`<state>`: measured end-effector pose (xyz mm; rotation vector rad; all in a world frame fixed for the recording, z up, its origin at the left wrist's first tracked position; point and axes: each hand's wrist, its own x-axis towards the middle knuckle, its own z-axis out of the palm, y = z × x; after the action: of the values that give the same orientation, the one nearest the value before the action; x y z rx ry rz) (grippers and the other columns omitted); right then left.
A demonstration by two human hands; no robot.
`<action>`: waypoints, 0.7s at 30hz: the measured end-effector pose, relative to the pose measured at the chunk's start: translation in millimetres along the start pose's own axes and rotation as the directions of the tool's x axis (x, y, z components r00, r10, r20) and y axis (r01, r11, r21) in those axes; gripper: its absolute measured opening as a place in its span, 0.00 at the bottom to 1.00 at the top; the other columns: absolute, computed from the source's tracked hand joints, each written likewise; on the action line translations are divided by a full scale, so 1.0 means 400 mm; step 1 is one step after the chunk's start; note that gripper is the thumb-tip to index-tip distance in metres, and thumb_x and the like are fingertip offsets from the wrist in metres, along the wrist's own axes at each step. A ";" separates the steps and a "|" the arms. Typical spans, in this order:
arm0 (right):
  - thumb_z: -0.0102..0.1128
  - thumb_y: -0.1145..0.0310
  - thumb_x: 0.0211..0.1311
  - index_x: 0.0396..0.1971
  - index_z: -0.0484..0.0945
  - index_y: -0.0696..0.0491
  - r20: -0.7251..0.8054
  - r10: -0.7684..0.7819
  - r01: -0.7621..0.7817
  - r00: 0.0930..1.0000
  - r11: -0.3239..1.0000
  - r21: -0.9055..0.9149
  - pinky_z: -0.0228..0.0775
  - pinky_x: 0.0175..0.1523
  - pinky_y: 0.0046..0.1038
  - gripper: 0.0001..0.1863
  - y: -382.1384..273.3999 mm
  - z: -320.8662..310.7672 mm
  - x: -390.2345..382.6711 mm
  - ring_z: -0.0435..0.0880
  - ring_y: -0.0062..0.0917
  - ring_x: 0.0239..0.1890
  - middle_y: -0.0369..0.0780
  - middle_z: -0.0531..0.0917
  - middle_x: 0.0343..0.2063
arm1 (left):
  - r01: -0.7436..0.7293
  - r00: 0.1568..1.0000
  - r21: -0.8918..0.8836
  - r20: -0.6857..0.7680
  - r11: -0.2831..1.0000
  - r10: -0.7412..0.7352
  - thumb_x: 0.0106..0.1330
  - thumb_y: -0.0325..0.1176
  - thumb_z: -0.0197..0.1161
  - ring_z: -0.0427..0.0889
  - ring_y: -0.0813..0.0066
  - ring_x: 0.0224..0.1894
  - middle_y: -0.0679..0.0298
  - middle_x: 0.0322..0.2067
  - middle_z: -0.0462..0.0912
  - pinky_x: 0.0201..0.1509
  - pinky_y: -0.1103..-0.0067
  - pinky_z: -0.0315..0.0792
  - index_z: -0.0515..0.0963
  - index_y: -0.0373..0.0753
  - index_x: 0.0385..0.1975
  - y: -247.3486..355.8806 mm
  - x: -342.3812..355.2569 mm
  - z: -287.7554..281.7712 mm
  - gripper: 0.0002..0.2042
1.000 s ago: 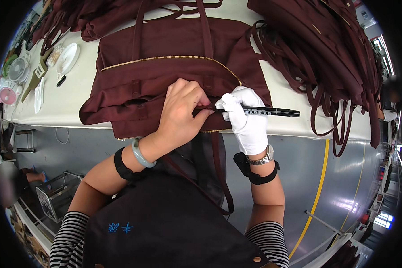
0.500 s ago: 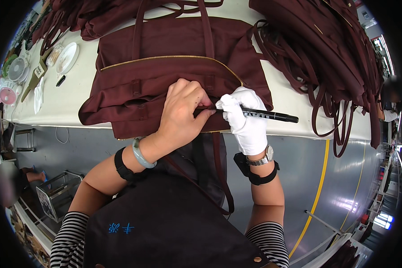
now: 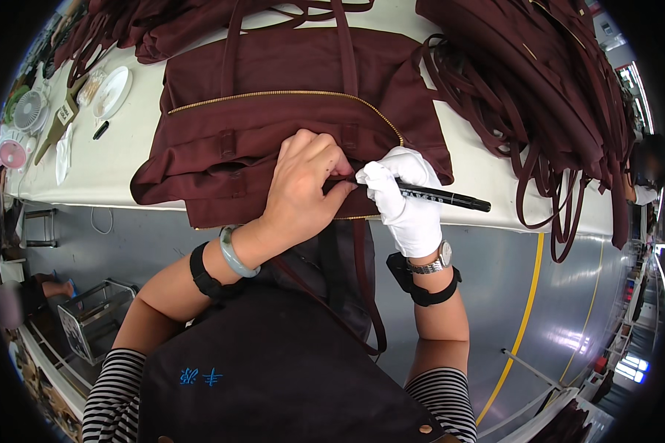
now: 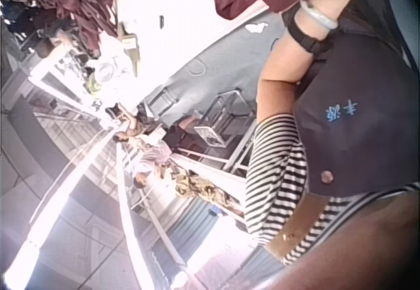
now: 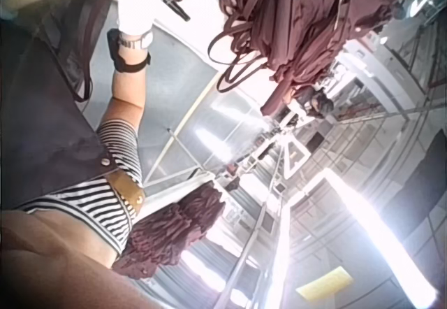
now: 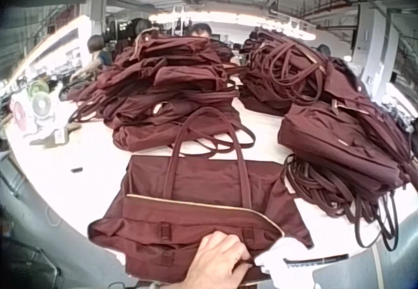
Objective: Marking specific internal points on maroon tote bags with a pen and inspecting the seams.
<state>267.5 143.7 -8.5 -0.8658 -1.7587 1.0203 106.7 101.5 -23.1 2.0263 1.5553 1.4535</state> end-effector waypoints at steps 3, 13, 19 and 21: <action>0.62 0.69 0.61 0.22 0.77 0.55 -0.016 0.061 -0.060 0.998 0.996 0.060 0.64 0.28 0.22 0.09 0.000 -0.001 -0.002 0.73 0.17 0.21 0.34 0.76 0.17 | 0.001 1.000 -0.001 0.002 1.000 -0.001 0.42 0.20 0.70 0.69 0.63 0.35 0.64 0.27 0.71 0.42 0.70 0.62 0.71 0.39 0.23 0.001 0.001 0.000 0.13; 0.60 0.70 0.63 0.25 0.76 0.55 -0.032 -0.028 0.030 0.999 0.997 0.070 0.64 0.27 0.21 0.08 0.007 -0.001 -0.006 0.72 0.17 0.20 0.36 0.78 0.19 | -0.007 1.000 -0.002 -0.001 1.000 0.007 0.43 0.21 0.70 0.69 0.63 0.35 0.64 0.27 0.71 0.43 0.70 0.62 0.71 0.39 0.23 0.001 0.000 0.000 0.12; 0.59 0.66 0.64 0.33 0.79 0.56 -0.119 -0.057 0.093 0.991 0.943 0.320 0.70 0.33 0.23 0.08 0.012 -0.009 -0.013 0.79 0.21 0.26 0.39 0.82 0.25 | 0.007 1.000 -0.027 -0.008 1.000 -0.007 0.43 0.21 0.70 0.70 0.64 0.35 0.65 0.26 0.71 0.43 0.72 0.62 0.71 0.38 0.23 -0.002 0.003 -0.001 0.13; 0.61 0.67 0.61 0.37 0.81 0.56 0.078 -0.377 0.382 0.923 0.921 -0.071 0.72 0.37 0.27 0.09 0.014 -0.025 -0.006 0.81 0.26 0.31 0.41 0.85 0.33 | 0.024 1.000 -0.038 0.004 0.999 -0.024 0.43 0.20 0.70 0.70 0.65 0.35 0.65 0.25 0.71 0.43 0.72 0.63 0.71 0.38 0.23 -0.003 0.004 -0.003 0.12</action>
<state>278.2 146.6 -11.8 -0.5151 -1.9392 0.7261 104.8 102.9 -22.5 1.9813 1.5338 1.4589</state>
